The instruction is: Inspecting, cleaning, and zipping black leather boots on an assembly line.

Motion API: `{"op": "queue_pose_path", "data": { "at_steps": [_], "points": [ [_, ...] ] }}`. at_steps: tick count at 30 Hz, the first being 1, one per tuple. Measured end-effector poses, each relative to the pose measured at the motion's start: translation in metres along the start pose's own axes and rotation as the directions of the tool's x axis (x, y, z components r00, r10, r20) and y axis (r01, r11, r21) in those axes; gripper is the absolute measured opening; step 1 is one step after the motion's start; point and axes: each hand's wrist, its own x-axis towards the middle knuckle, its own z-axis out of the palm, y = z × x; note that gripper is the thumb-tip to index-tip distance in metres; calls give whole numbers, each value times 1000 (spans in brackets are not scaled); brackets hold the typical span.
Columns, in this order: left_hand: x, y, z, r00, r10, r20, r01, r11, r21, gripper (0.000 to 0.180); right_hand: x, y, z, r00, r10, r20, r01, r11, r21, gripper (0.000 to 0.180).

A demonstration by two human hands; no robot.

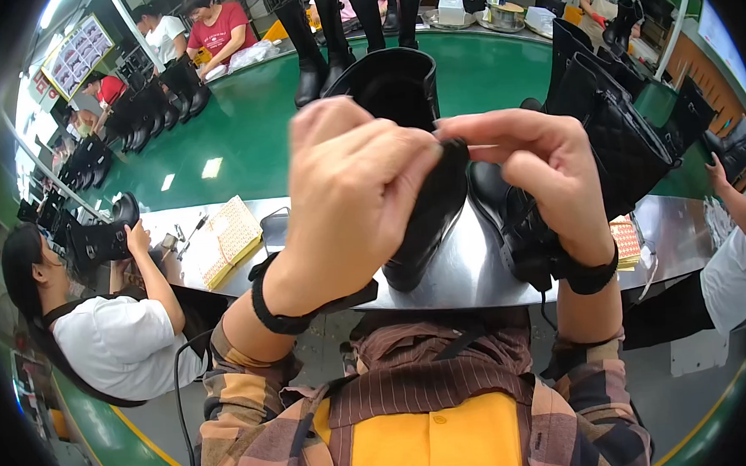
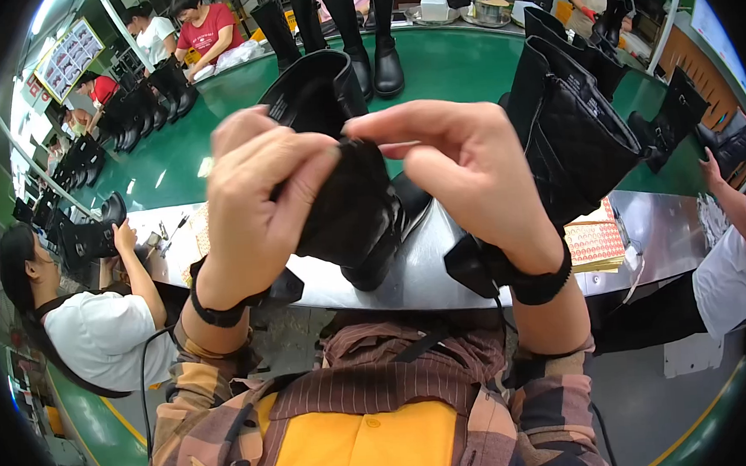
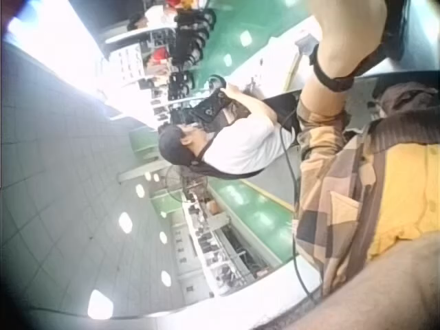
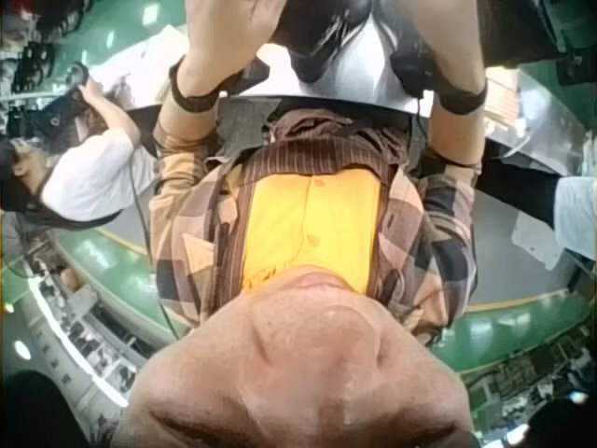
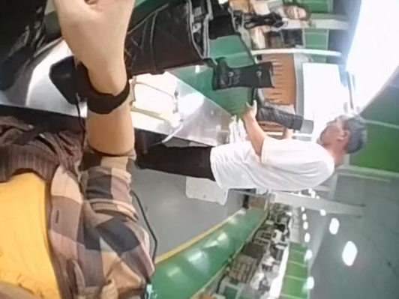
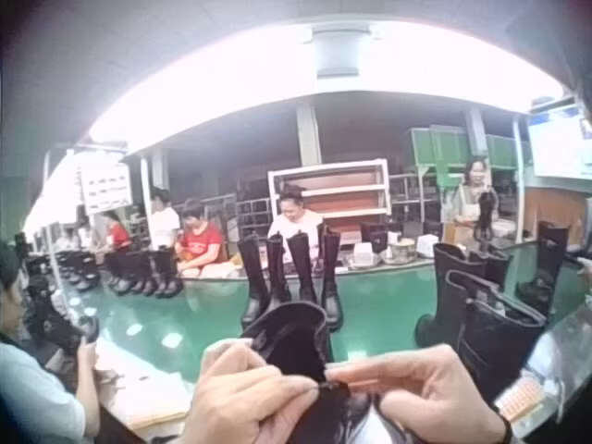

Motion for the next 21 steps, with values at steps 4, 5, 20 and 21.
{"op": "queue_pose_path", "data": {
  "at_steps": [4,5,20,21],
  "points": [
    [-4,-9,-8,992,-126,-3,125,990,-59,11,-8,13,-3,997,-65,-40,61,994,-87,37],
    [-6,-11,-8,992,-126,1,126,990,-58,11,-9,17,-1,996,-25,-85,18,996,-88,36],
    [-7,-18,-2,981,-39,-188,63,990,124,7,19,43,20,942,-176,-287,192,981,29,18],
    [-9,-18,0,976,-33,-214,69,984,163,7,10,49,14,935,-156,-318,159,987,-16,21]
  ]
}}
